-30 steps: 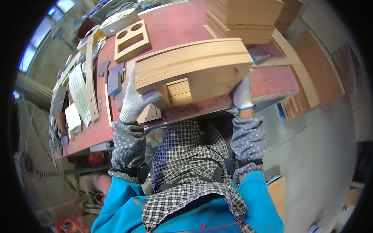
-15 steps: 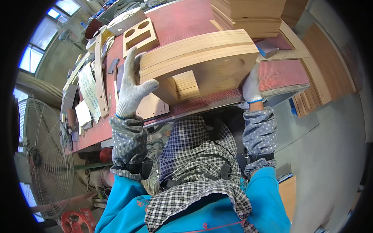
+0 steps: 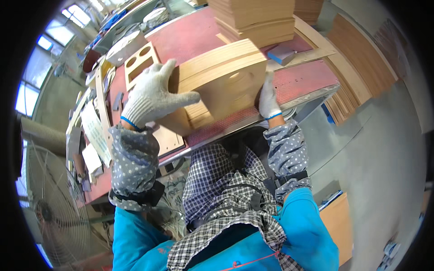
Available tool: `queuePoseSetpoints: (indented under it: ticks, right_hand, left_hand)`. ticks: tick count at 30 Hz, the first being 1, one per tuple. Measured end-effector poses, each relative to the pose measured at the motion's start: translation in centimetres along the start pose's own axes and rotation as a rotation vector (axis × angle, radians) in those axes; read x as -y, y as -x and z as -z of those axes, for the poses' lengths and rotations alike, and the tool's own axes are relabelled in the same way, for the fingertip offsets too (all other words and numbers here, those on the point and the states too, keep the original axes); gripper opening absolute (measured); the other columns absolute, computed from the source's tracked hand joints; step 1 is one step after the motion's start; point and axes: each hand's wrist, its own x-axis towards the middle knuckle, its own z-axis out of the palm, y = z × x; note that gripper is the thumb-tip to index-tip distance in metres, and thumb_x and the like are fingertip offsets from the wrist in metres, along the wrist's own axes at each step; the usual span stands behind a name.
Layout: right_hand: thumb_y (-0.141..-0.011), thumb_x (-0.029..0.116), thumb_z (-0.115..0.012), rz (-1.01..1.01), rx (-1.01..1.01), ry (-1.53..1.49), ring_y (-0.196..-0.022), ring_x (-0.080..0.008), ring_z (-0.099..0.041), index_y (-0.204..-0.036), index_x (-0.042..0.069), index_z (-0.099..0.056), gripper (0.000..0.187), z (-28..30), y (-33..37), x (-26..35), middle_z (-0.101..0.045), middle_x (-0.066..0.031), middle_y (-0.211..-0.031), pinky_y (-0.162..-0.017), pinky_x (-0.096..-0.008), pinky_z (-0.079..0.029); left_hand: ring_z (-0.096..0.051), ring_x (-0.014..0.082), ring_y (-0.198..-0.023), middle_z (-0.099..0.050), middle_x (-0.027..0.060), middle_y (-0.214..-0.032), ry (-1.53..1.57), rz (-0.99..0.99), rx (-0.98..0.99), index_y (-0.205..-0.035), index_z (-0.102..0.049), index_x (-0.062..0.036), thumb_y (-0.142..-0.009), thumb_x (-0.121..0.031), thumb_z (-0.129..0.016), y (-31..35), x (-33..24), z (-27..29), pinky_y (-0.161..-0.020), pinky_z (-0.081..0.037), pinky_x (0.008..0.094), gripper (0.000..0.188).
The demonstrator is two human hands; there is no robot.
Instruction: Sanding the surfaces and internal holes of wooden box structures using a sandpaper block.
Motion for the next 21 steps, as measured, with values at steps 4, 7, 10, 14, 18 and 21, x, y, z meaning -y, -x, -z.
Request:
queuePoseSetpoints:
  ticks: [4, 7, 10, 14, 18, 21]
  right_hand:
    - [-0.108, 0.063, -0.031, -0.018, -0.134, 0.236, -0.143, -0.0257, -0.044, -0.158, -0.001, -0.038, 0.081, 1.5, -0.7, -1.3, -0.044, -0.0151, -0.158, -0.121, -0.0377, -0.031]
    - [-0.112, 0.045, -0.039, 0.401, -0.074, 0.75, -0.141, -0.025, -0.048, -0.153, -0.004, -0.044, 0.064, 1.8, 1.5, -2.8, -0.049, -0.0194, -0.156, -0.12, -0.0354, -0.033]
    - [-0.11, 0.038, -0.049, -0.041, 0.139, 0.293, -0.134, -0.0237, -0.057, -0.144, -0.003, -0.056, 0.054, -0.2, 1.9, 4.4, -0.062, -0.0184, -0.144, -0.115, -0.034, -0.04]
    - [-0.102, 0.027, -0.065, 0.159, -0.123, 0.244, -0.116, -0.0214, -0.067, -0.126, -0.002, -0.069, 0.037, 2.2, -1.1, 3.1, -0.072, -0.013, -0.127, -0.103, -0.0326, -0.05]
    - [-0.092, 0.034, -0.072, 0.327, -0.178, 0.722, -0.113, -0.0311, -0.068, -0.125, 0.006, -0.071, 0.044, 1.0, -4.8, 6.2, -0.07, -0.0145, -0.125, -0.103, -0.0399, -0.051]
    - [-0.09, 0.041, -0.071, 0.546, 0.017, 1.111, -0.117, -0.0325, -0.065, -0.125, 0.008, -0.071, 0.049, -0.2, -7.7, 6.3, -0.07, -0.0137, -0.126, -0.105, -0.0434, -0.049]
  left_hand:
    - [-0.06, 0.0414, -0.117, -0.063, 0.0249, -0.12, 0.102, 0.016, -0.026, -0.133, -0.056, 0.0017, -0.066, -0.059, -0.085, -0.8, -0.9, -0.4, -0.096, -0.052, 0.0505, 0.094]
    - [-0.065, 0.0388, -0.108, -0.065, 0.0234, -0.114, 0.089, -0.014, -0.039, -0.123, -0.061, 0.0033, -0.066, -0.036, -0.088, -0.3, -1.8, -0.1, -0.096, -0.051, 0.0464, 0.075]
    - [-0.065, 0.0378, -0.105, -0.066, 0.021, -0.111, 0.13, -0.015, -0.043, -0.12, -0.062, 0.0026, -0.065, -0.03, -0.089, 0.3, -1.7, 0.5, -0.094, -0.051, 0.0455, 0.07]
    - [-0.061, 0.038, -0.112, -0.065, 0.0204, -0.115, 0.099, -0.015, -0.005, -0.128, -0.058, 0.001, -0.065, -0.029, -0.091, 0.5, -2.3, 0.2, -0.099, -0.049, 0.0463, 0.077]
    - [-0.059, 0.039, -0.116, -0.063, 0.0207, -0.119, 0.05, -0.007, 0.006, -0.132, -0.056, 0.0009, -0.063, -0.031, -0.092, 0.5, -1.6, 0.4, -0.102, -0.047, 0.0473, 0.084]
    - [-0.059, 0.0395, -0.117, -0.063, 0.0208, -0.12, 0.041, -0.004, 0.003, -0.134, -0.054, 0.0011, -0.062, -0.033, -0.093, 0.7, -1.5, 0.5, -0.103, -0.046, 0.0477, 0.089]
